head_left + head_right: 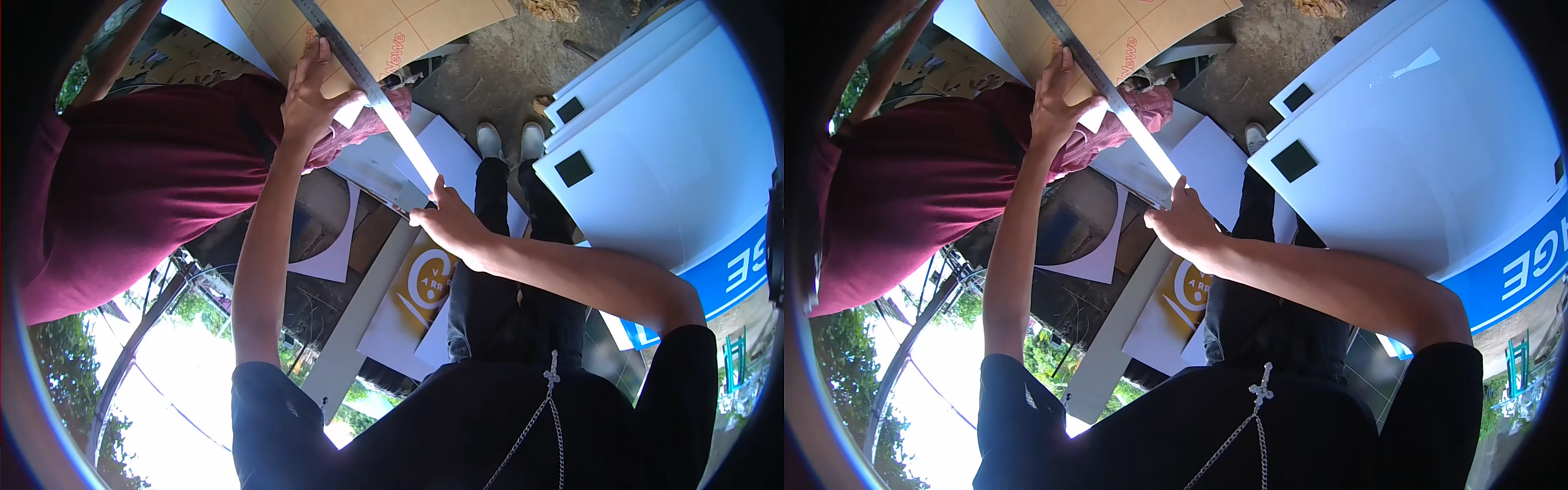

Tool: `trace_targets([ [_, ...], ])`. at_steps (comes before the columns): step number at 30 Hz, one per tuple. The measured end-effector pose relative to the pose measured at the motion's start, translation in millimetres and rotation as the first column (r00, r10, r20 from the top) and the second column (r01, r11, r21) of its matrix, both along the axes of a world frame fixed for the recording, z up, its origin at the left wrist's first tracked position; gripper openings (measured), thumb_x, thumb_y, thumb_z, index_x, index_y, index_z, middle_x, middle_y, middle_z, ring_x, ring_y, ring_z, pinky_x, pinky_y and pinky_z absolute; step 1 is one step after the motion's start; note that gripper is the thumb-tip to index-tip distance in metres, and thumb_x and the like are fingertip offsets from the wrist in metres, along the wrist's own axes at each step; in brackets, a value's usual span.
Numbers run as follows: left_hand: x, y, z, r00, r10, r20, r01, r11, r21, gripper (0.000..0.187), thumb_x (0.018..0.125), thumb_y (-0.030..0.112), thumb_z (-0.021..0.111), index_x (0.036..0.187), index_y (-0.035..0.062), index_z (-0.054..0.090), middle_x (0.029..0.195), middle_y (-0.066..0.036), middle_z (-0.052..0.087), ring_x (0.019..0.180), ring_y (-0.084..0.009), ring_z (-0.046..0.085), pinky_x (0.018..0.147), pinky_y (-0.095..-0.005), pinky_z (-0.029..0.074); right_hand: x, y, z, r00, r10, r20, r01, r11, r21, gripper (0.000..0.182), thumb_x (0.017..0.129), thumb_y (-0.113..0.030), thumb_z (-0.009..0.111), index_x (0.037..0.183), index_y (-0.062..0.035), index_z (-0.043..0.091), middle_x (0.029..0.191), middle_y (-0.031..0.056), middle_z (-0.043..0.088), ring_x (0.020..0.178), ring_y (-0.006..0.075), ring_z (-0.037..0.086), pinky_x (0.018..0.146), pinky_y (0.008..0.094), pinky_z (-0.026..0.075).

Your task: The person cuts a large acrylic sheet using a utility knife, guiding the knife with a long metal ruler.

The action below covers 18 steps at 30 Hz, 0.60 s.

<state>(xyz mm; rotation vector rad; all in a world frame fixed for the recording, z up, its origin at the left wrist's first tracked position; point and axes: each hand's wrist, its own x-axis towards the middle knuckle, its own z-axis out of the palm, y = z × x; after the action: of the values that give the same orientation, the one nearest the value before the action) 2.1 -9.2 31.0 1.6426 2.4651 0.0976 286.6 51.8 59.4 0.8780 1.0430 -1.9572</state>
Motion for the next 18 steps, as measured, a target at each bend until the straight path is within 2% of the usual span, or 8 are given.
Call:
trace_targets([
  [3, -0.4, -0.1, -1.0, 1.000, -0.005, -0.006, 0.005, 1.000, 0.002, 0.102, 0.062, 0.040, 0.088, 0.148, 0.0070, 0.043, 0.148, -0.013, 0.047, 0.127, -0.0337, 0.052, 0.102, -0.0418, 0.049, 0.3, -3.3, -0.9, 1.000, 0.020, -0.005, -0.019, 0.999, 0.045, 0.095, 0.085, -0.034, 0.056, 0.154, 0.0047, 0.005, 0.153, 0.0270, 0.028, 0.141, 0.0403, 0.035, 0.115, 0.0460, 0.035],
  [18, 0.7, 0.5, 0.5, 1.000, -0.002, -0.015, 0.002, 1.000, -0.005, 0.104, 0.061, 0.040, 0.089, 0.148, 0.0065, 0.042, 0.147, -0.013, 0.048, 0.126, -0.0343, 0.053, 0.101, -0.0413, 0.050, -2.8, -0.2, 0.6, 1.000, 0.015, 0.020, -0.016, 1.000, 0.025, 0.094, 0.084, -0.033, 0.056, 0.154, 0.0052, 0.006, 0.153, 0.0261, 0.028, 0.141, 0.0404, 0.035, 0.115, 0.0456, 0.034],
])
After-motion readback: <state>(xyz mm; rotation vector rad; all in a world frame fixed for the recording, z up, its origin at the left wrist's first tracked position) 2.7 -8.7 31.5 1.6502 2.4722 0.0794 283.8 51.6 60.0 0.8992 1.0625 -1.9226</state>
